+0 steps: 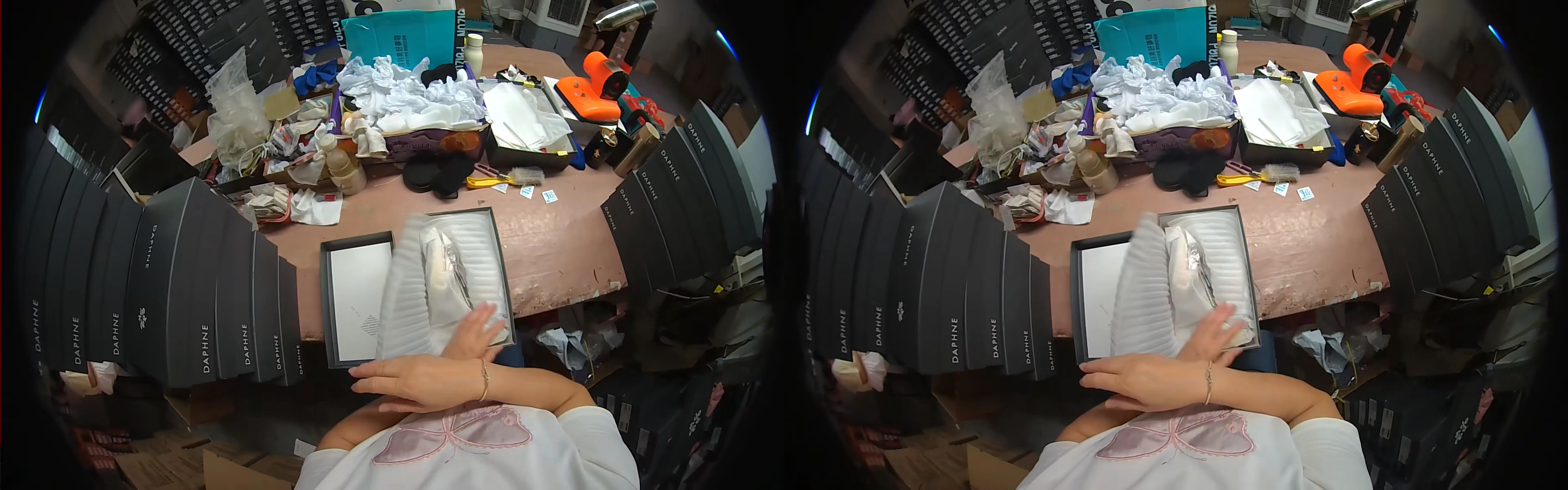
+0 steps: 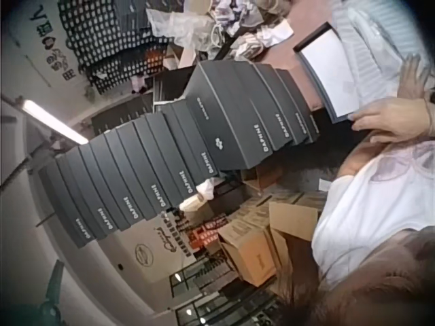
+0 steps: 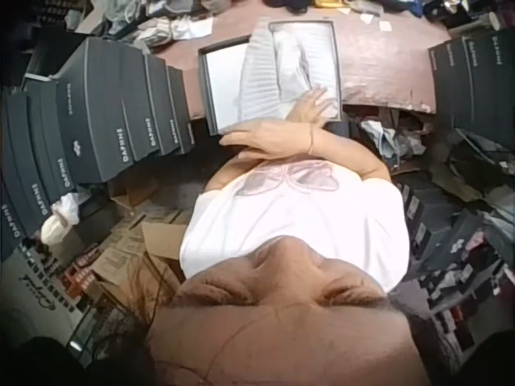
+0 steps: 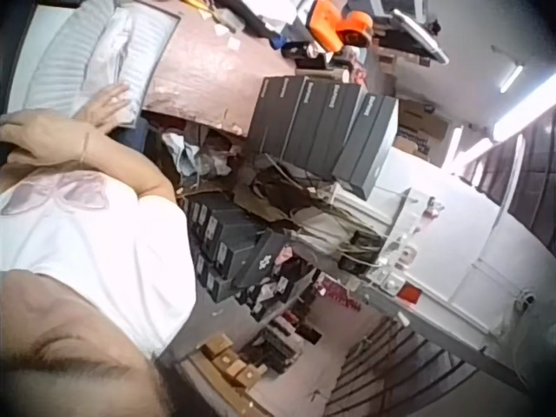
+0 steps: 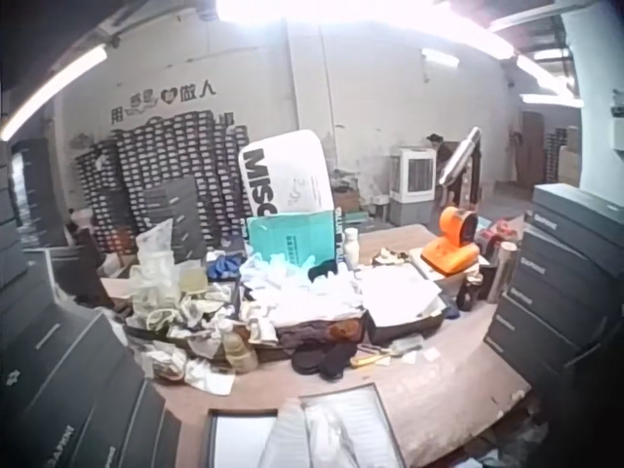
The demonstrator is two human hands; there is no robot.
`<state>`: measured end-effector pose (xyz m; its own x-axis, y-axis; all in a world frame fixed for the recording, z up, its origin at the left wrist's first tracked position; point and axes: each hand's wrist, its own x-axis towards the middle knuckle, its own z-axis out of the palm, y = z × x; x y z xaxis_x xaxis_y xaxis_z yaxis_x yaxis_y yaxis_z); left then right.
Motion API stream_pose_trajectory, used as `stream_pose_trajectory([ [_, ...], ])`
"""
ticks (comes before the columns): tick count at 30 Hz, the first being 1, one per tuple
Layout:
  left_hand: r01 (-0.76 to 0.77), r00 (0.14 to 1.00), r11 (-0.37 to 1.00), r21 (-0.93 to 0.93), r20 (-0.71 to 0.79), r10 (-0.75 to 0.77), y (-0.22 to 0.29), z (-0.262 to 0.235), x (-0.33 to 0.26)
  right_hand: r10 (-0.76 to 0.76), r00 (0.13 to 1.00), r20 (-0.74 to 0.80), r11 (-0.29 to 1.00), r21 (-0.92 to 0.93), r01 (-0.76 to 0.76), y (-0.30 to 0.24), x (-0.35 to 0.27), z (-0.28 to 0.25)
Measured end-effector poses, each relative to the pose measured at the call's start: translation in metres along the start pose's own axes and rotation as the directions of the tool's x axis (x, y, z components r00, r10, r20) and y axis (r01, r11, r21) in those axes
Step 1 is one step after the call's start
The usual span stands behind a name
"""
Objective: Pack finished high-heeled shoes into boxes using protective wrapping and tissue paper.
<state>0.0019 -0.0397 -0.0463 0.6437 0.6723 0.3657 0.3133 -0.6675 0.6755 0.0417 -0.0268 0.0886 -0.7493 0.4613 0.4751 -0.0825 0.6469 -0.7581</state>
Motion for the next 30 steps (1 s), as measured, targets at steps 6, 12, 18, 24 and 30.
stream_pose_trajectory([
  [6, 0.546, 0.652, 0.715, -0.436, -0.315, -0.69, -0.082, -0.041, -0.044, 0.728, 0.605, -0.322, 0.433, -0.468, -0.77, 0.068, -0.091, -0.015],
  [12, 0.345, 0.791, 0.835, -0.428, -0.348, -0.504, -0.026, -0.059, -0.024, 0.71, 0.571, -0.413, 0.368, -0.474, -0.8, 0.139, -0.123, 0.015],
  [18, 0.27, 0.829, 0.79, -0.551, -0.284, -0.482, -0.004, -0.056, -0.04, 0.855, 0.487, -0.179, 0.448, 0.729, -0.517, 0.078, -0.099, -0.035],
  [24, 0.036, 0.53, 0.203, -0.979, -0.153, -0.834, -0.009, -0.072, -0.015, 0.627, 0.531, -0.571, 0.717, 0.156, -0.679, 0.059, -0.074, -0.022],
  [30, 0.073, 0.562, 0.192, -0.979, -0.119, -0.819, -0.02, -0.086, -0.033, 0.087, 0.901, -0.425, 0.67, -0.645, -0.368, 0.066, -0.035, -0.048],
])
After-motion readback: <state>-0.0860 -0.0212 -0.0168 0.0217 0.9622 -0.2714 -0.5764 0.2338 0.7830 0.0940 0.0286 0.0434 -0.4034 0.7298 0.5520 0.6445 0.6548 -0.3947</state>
